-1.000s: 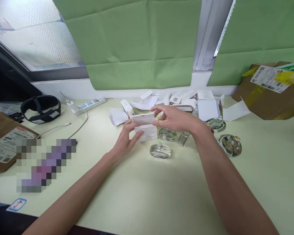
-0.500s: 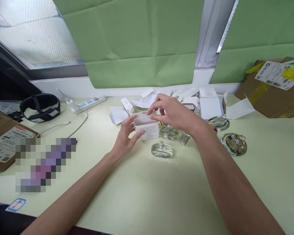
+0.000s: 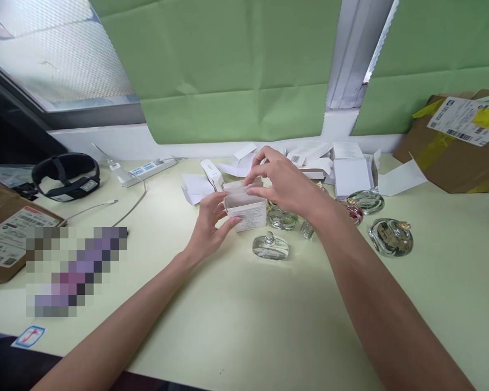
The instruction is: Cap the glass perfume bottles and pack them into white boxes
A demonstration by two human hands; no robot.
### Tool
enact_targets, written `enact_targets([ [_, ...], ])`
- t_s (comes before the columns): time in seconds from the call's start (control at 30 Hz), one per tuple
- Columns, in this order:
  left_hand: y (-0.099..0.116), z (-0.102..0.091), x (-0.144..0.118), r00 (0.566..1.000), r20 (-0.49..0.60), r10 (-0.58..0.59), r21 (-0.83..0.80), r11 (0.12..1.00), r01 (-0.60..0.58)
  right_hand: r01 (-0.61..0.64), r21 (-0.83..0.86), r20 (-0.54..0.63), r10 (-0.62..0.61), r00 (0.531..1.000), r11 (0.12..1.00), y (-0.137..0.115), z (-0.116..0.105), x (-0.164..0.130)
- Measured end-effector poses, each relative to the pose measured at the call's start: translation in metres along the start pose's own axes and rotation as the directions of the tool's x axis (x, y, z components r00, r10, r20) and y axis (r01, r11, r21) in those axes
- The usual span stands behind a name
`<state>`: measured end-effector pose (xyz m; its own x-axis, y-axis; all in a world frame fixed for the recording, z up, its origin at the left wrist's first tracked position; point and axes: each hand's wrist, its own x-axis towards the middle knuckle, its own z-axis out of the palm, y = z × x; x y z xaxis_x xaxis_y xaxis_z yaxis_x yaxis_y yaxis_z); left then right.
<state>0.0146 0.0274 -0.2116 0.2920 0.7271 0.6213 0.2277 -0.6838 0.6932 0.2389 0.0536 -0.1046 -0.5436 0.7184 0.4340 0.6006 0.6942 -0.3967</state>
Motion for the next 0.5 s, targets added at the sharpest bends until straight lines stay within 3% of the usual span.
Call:
enact_targets([
  [0.17, 0.0000, 0.0007, -0.0011, 1.000, 0.002, -0.020, -0.024, 1.000, 0.021, 0.106, -0.048, 0.017, -0.105, 0.994, 0.993, 0.0052, 0.0074, 0.0016],
  [0.5, -0.0001, -0.0010, 0.0016, 0.997, 0.011, -0.073, -0.054, 0.996, 0.074, 0.120, -0.014, 0.074, -0.118, 0.990, 0.993, -0.0009, 0.0092, 0.0031],
])
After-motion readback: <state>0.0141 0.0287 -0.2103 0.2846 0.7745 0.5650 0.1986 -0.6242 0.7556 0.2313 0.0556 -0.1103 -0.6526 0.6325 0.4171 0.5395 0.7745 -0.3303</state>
